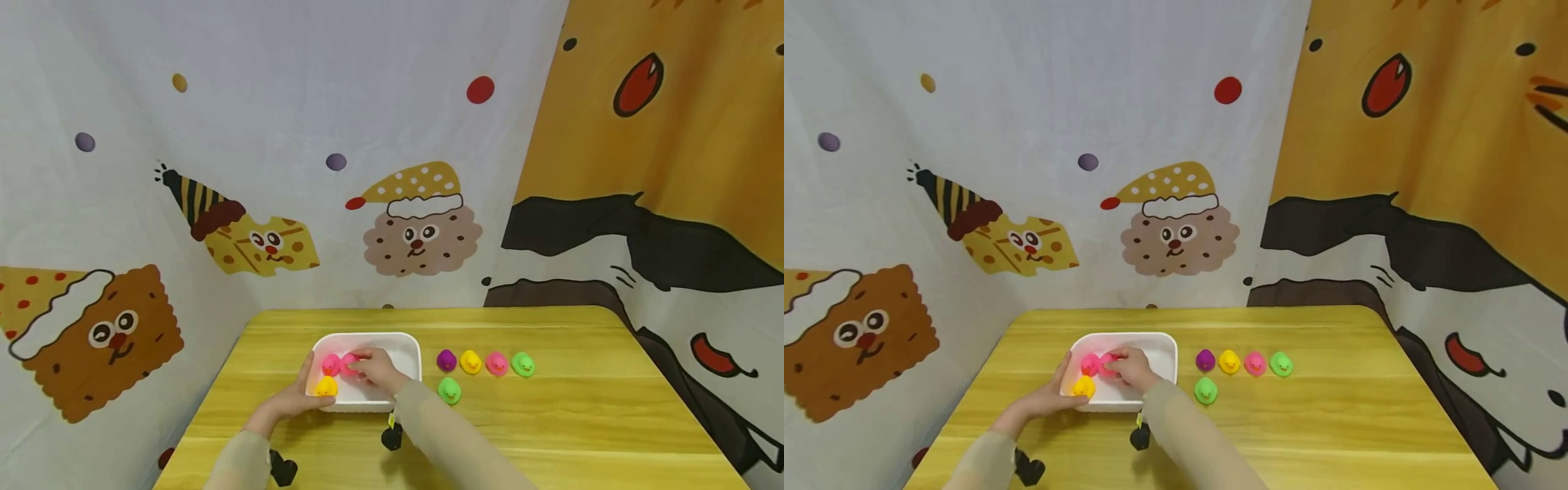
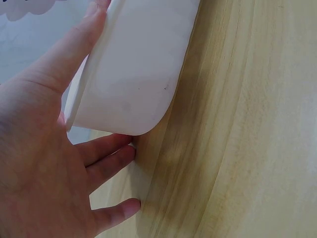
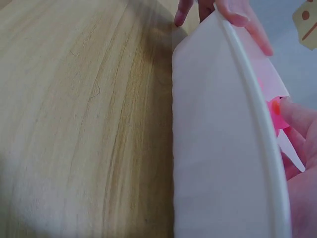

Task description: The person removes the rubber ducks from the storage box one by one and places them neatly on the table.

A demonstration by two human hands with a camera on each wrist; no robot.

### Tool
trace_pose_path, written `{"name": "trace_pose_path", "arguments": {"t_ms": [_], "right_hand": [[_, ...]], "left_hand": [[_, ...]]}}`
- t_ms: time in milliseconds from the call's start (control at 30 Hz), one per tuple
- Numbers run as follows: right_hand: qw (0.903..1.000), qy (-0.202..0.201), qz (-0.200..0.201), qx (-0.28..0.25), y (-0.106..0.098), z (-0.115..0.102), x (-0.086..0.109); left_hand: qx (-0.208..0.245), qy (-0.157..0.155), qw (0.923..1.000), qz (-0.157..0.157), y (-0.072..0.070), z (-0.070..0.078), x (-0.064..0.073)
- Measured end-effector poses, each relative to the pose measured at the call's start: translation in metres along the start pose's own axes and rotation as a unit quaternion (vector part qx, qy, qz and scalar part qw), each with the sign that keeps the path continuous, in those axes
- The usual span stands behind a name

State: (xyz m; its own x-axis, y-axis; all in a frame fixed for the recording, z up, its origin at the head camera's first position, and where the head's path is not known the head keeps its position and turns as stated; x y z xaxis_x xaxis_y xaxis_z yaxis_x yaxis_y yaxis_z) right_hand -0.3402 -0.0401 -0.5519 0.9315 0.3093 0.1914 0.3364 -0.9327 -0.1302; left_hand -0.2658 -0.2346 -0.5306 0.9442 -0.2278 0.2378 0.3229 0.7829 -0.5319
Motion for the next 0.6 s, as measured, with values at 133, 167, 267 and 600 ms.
{"name": "trace_pose_path", "arguments": {"t_ms": [133,167,267,600], "right_hand": [[0.9997,-0.016,-0.019,-0.003,-0.004,-0.007,0.001],[0.9995,-0.022,-0.024,0.0,-0.006,-0.01,0.001],[0.9987,-0.036,-0.033,0.012,-0.01,-0.018,0.004],[0.9969,-0.046,-0.051,0.037,-0.039,-0.03,0.012]], "left_hand": [[-0.004,0.015,0.9999,0.001,0.0,-0.001,0.0],[-0.004,0.016,0.9999,-0.001,0.0,-0.001,0.0],[0.006,0.01,0.9999,0.0,-0.001,0.0,0.001],[0.01,-0.022,0.9997,-0.002,0.0,0.0,-0.001]]}}
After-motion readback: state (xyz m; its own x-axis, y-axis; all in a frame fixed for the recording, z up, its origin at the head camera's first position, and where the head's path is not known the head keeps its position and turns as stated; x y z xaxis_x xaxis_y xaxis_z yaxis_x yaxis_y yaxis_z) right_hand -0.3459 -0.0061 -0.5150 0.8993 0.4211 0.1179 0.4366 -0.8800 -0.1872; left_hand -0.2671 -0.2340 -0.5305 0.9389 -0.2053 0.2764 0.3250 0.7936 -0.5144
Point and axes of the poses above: each hand's wrist, its own x-axis away from the middle knuckle, its own y-axis out of the palm, z = x × y, the point moved 2 cm from there along -x, towards the middle knuckle, and after that the axes turned 1 degree about -x, right-handed, at the moved point
